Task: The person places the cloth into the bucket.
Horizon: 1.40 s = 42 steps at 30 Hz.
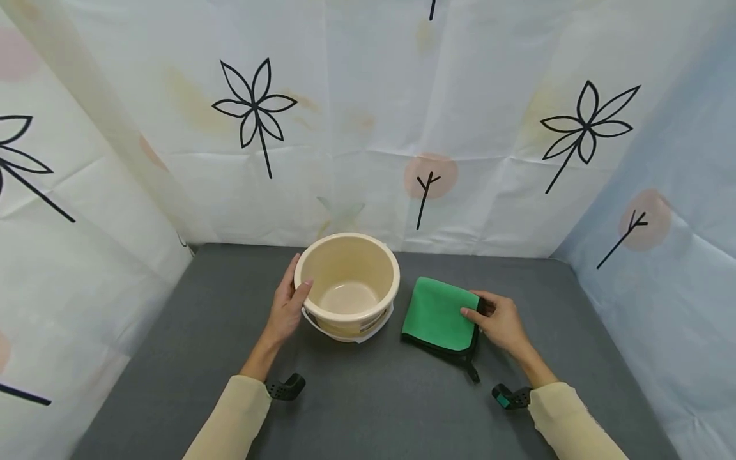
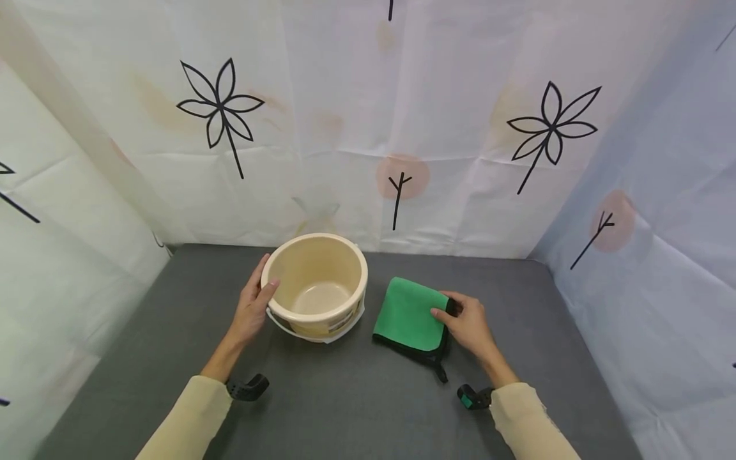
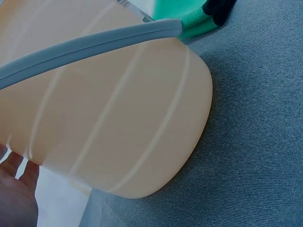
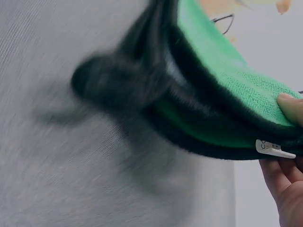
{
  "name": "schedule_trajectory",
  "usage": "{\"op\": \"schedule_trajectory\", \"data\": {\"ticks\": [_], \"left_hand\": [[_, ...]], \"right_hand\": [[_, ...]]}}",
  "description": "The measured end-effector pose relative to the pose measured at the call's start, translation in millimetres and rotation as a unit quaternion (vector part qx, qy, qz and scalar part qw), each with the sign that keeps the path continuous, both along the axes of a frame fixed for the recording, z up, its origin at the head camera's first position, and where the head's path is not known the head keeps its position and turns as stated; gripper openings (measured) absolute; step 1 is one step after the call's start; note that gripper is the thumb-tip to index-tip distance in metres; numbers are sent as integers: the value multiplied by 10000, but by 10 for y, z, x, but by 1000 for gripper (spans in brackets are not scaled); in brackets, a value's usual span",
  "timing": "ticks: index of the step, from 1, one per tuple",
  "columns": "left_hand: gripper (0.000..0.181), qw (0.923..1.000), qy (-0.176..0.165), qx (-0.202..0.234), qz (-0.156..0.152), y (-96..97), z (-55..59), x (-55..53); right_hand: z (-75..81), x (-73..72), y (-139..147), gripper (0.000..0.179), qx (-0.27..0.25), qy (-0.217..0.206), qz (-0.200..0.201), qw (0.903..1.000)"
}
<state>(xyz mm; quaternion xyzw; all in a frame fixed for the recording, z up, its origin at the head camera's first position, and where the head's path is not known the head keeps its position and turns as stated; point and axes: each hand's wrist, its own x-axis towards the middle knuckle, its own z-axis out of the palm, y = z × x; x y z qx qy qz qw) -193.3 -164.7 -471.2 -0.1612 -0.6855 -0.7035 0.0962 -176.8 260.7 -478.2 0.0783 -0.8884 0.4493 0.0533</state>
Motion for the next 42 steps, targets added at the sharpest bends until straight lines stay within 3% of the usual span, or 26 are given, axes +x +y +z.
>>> {"op": "schedule_trajectory", "data": {"ticks": [13, 21, 27, 35, 42], "left_hand": [[66, 9999, -98, 102, -23, 7, 9, -4], [66, 9999, -98, 103, 26, 7, 4, -6], [66, 9999, -127, 84, 55, 7, 7, -3], [65, 9998, -182, 65, 60, 4, -10, 4], [64, 9999, -138, -19, 83, 3, -26, 5]], "right_hand": [[694, 57, -139, 39, -821, 746, 322, 9933], [1248, 17, -295, 37, -1417, 1329, 346, 9803], [1546, -42, -504, 35, -1811, 1583, 537, 9692], [1732, -156, -825, 36, -2107, 1772, 974, 9564], [1658, -311, -1143, 37, -2368, 1639, 1380, 9476]]}}
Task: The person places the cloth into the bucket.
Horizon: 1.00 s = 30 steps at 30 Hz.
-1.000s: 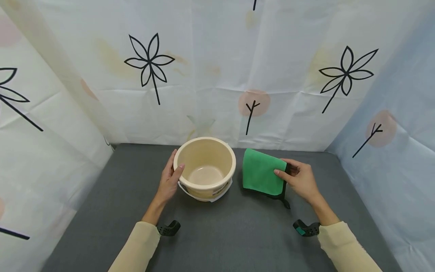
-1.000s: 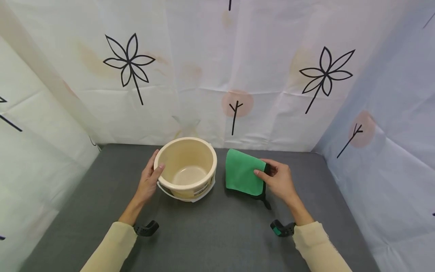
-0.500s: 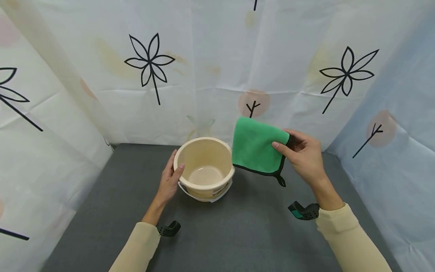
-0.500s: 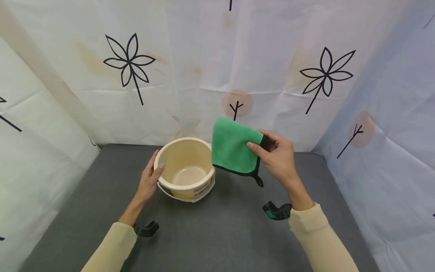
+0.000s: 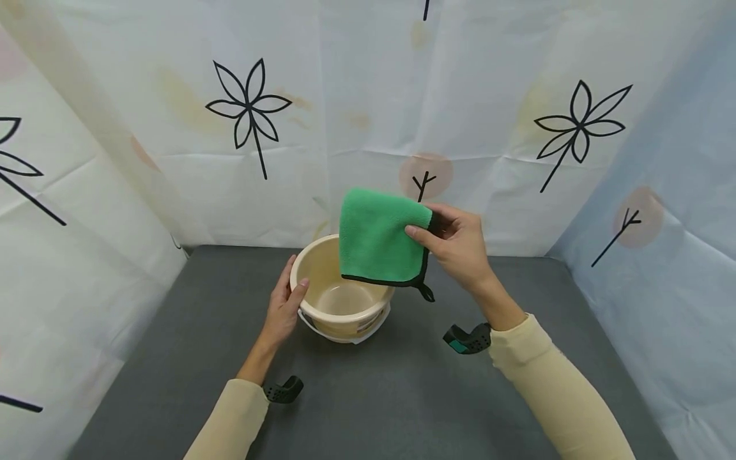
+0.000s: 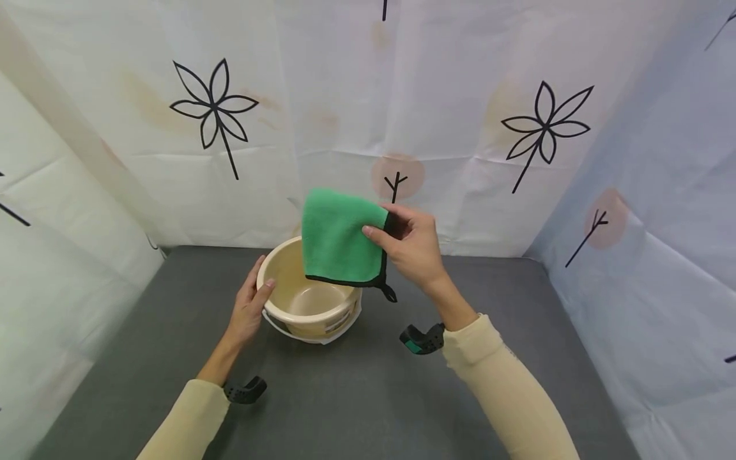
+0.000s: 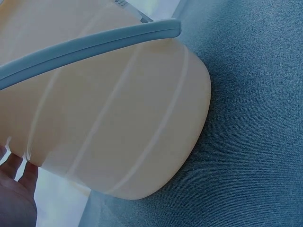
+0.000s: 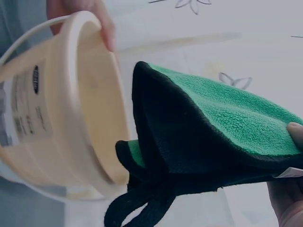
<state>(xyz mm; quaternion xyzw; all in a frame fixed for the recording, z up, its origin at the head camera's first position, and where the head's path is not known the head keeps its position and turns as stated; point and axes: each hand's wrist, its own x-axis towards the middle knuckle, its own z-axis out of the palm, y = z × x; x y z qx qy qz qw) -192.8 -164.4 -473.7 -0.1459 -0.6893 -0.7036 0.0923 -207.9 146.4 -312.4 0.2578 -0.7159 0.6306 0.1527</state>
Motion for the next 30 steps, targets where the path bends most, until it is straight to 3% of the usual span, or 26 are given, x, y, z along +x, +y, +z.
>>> {"op": "schedule_trajectory", "data": {"ticks": [10, 17, 23, 30], "left_hand": [[63, 9997, 27, -220, 80, 3, -4, 13], [63, 9996, 68, -264, 117, 5, -14, 11], [62, 9998, 64, -191, 88, 1, -15, 22], [61, 9998, 108, -157, 52, 5, -11, 9]], "right_hand": [[-371, -179, -368, 36, 146, -553, 386, 9976], [-579, -205, -450, 38, 430, -808, 532, 9944], [-672, -192, -454, 44, 696, -1112, 547, 9899], [-672, -176, -411, 43, 458, -1171, 516, 9907]]}}
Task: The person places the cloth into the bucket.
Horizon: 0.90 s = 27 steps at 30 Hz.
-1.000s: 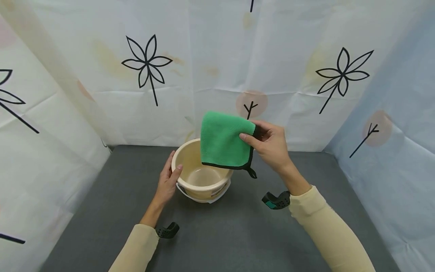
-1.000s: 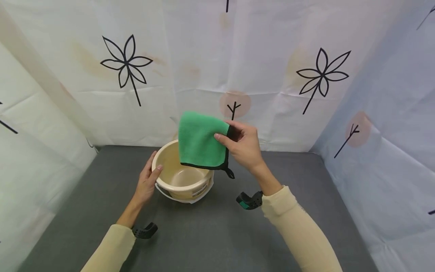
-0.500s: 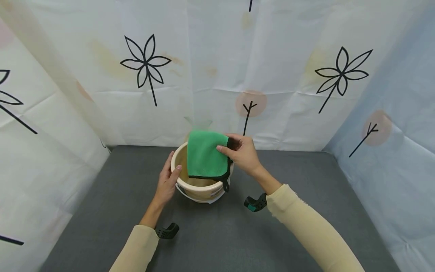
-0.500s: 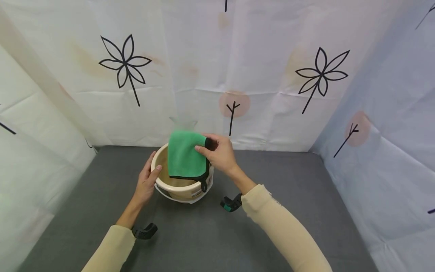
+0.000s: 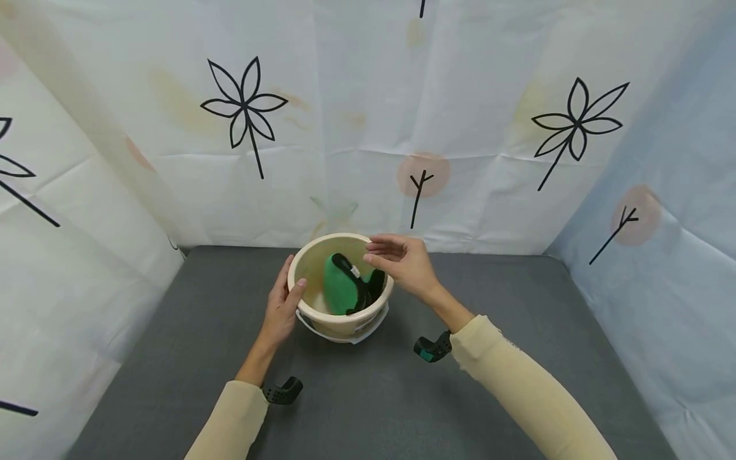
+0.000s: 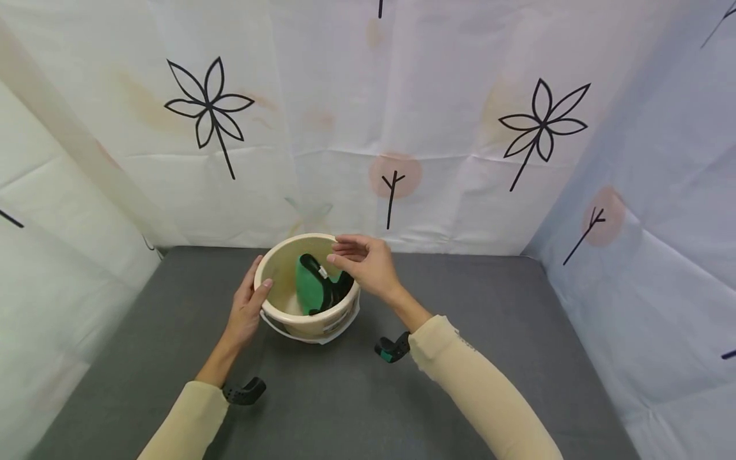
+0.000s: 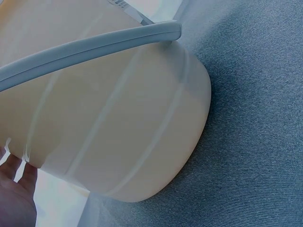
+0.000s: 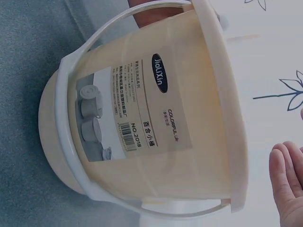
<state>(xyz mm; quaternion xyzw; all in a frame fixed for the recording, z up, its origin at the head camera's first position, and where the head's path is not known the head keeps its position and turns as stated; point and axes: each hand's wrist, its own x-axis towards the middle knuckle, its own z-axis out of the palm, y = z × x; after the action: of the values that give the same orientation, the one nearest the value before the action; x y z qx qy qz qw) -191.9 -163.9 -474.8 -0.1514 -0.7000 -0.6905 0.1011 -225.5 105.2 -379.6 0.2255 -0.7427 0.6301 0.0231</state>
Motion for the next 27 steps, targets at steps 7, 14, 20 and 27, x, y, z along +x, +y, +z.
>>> {"op": "schedule_trajectory", "data": {"ticks": [7, 14, 20, 27], "left_hand": [[62, 10000, -78, 34, 45, -10, 16, 0], [64, 9998, -197, 67, -49, -38, 30, 0], [66, 9992, -389, 19, -40, -59, 65, -8], [68, 9968, -426, -662, 170, -134, 155, 15]], "right_hand": [[18, 27, 84, 40, -45, 27, -77, 10000], [4, 95, 303, 40, -93, 57, -298, 9995], [-26, 162, 546, 40, -75, 193, -476, 9987], [-122, 233, 827, 39, 75, 228, -804, 9965]]}}
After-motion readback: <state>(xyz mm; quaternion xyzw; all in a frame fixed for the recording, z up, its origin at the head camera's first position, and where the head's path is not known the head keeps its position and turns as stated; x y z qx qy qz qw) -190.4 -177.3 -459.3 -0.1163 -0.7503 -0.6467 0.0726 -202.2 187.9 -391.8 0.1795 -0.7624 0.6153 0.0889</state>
